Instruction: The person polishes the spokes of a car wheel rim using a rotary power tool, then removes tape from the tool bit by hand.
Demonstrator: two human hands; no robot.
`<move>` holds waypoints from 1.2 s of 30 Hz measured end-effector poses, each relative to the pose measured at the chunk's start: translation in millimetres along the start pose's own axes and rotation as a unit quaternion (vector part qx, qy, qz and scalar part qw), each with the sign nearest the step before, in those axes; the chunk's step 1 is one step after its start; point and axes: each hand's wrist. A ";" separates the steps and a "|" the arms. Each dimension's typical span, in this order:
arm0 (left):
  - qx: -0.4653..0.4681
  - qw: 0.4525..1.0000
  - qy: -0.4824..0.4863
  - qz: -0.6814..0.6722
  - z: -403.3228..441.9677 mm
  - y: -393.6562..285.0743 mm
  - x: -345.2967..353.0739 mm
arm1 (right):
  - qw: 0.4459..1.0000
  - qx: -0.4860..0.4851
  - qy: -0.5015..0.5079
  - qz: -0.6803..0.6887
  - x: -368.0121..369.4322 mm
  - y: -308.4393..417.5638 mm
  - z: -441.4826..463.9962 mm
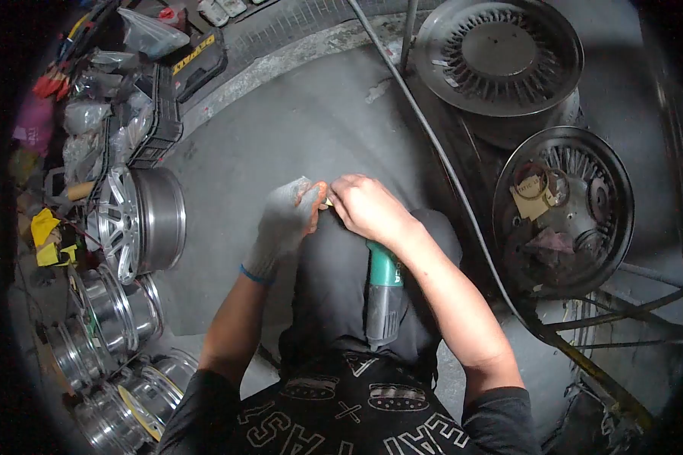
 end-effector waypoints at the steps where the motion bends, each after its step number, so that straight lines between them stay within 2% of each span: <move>1: -0.061 0.997 0.016 -0.054 0.1 -4.4 -1.7 | 1.000 0.008 0.006 -0.008 0.9 -0.6 0.3; 5: -0.171 0.965 0.056 -0.189 -1.6 0.9 0.6 | 0.999 0.021 0.035 -0.026 2.3 -8.8 3.0; 7: -0.196 0.954 0.062 -0.216 -1.9 3.2 1.6 | 0.994 0.077 0.061 0.037 -5.3 -12.4 -0.4; 10: -0.203 0.936 -0.002 -0.287 -0.7 -1.1 1.0 | 0.996 0.061 0.048 0.047 -3.8 -11.7 -8.0; 13: -0.246 0.917 0.009 -0.313 2.1 -4.9 -3.7 | 0.999 0.030 0.012 0.019 2.0 -10.0 -12.3; 17: -0.208 0.934 0.021 -0.289 2.1 1.2 -2.4 | 0.999 -0.013 -0.013 -0.036 1.9 -4.1 -12.1; 22: -0.220 0.925 0.003 -0.311 2.4 -1.8 0.5 | 0.999 0.005 -0.013 -0.036 5.7 -6.8 -11.8; 24: -0.266 0.889 0.000 -0.372 0.3 -8.2 -2.8 | 0.999 0.017 -0.003 -0.031 8.6 -12.7 -11.2; 25: -0.265 0.889 0.000 -0.372 -0.2 -3.5 -1.5 | 1.000 0.028 -0.007 0.003 8.9 -15.1 -10.8; 27: -0.217 0.908 0.023 -0.358 -1.7 8.3 0.9 | 0.998 0.039 -0.011 0.037 8.6 -16.6 -11.9; 31: -0.177 0.937 0.038 -0.298 -2.6 16.5 1.1 | 1.000 0.009 -0.012 0.001 5.4 -8.2 -13.8; 32: -0.033 0.985 0.012 -0.171 -1.1 20.8 3.2 | 1.000 0.006 0.002 -0.028 3.8 -5.8 -13.5; 34: 0.112 0.993 -0.015 -0.038 -1.1 13.0 0.8 | 0.999 -0.002 0.004 -0.037 3.6 -4.7 -13.1; 35: -0.104 0.965 -0.005 -0.239 -4.2 6.4 -0.4 | 0.999 -0.010 0.006 -0.046 2.9 -4.8 -12.3; 36: -0.207 0.919 0.010 -0.335 -2.5 4.5 -2.3 | 0.999 -0.010 0.005 -0.047 2.7 -6.0 -11.7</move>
Point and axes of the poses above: each hand's wrist, its own z-axis towards the middle knuckle, its own x-axis out of the palm, y = z × x, and after that the axes turned 6 degrees about -z, right-handed
